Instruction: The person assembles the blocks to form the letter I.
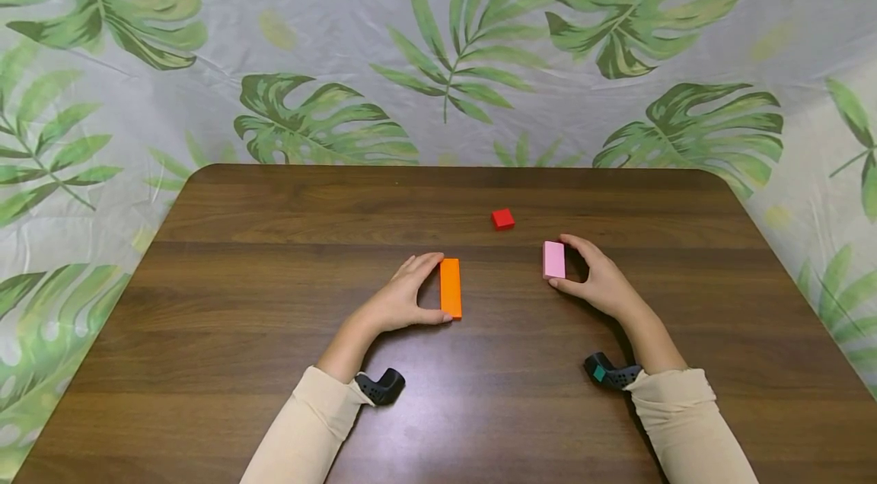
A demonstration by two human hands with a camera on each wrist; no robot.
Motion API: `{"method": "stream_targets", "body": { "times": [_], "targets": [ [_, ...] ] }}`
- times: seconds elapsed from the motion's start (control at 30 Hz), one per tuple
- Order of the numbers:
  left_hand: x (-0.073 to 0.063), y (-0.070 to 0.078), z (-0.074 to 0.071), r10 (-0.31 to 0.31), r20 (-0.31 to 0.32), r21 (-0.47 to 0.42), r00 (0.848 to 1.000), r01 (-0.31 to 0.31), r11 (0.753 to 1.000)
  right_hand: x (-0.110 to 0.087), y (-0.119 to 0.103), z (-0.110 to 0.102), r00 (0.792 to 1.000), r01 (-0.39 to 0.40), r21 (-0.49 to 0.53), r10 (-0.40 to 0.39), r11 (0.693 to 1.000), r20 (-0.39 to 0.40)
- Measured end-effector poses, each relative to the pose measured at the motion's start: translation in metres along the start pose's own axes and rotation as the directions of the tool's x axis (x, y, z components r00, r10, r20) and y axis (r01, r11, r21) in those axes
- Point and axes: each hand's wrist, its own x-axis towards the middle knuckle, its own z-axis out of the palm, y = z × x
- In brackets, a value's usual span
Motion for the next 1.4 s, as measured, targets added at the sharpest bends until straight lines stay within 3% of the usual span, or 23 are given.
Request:
{"method": "stream_targets", "body": {
  "times": [0.3,0.73,1.4],
  "targets": [
    [0.000,-0.001,-0.001,0.017,-0.019,0.013,1.000,-0.017,1.000,0.001,-0.002,0.000,1.000,0.003,-0.011,-0.003,1.000,0.005],
    [0.001,-0.001,-0.002,-0.031,0.010,0.019,0.999,0.031,0.999,0.001,-0.007,-0.001,0.999,-0.022,0.011,0.023,1.000,-0.040],
    [0.000,-0.001,-0.001,-0.036,-0.005,0.017,0.999,0.036,0.999,-0.005,-0.029,0.009,0.983,0.112,0.043,-0.104,0.993,-0.148]
  ]
}}
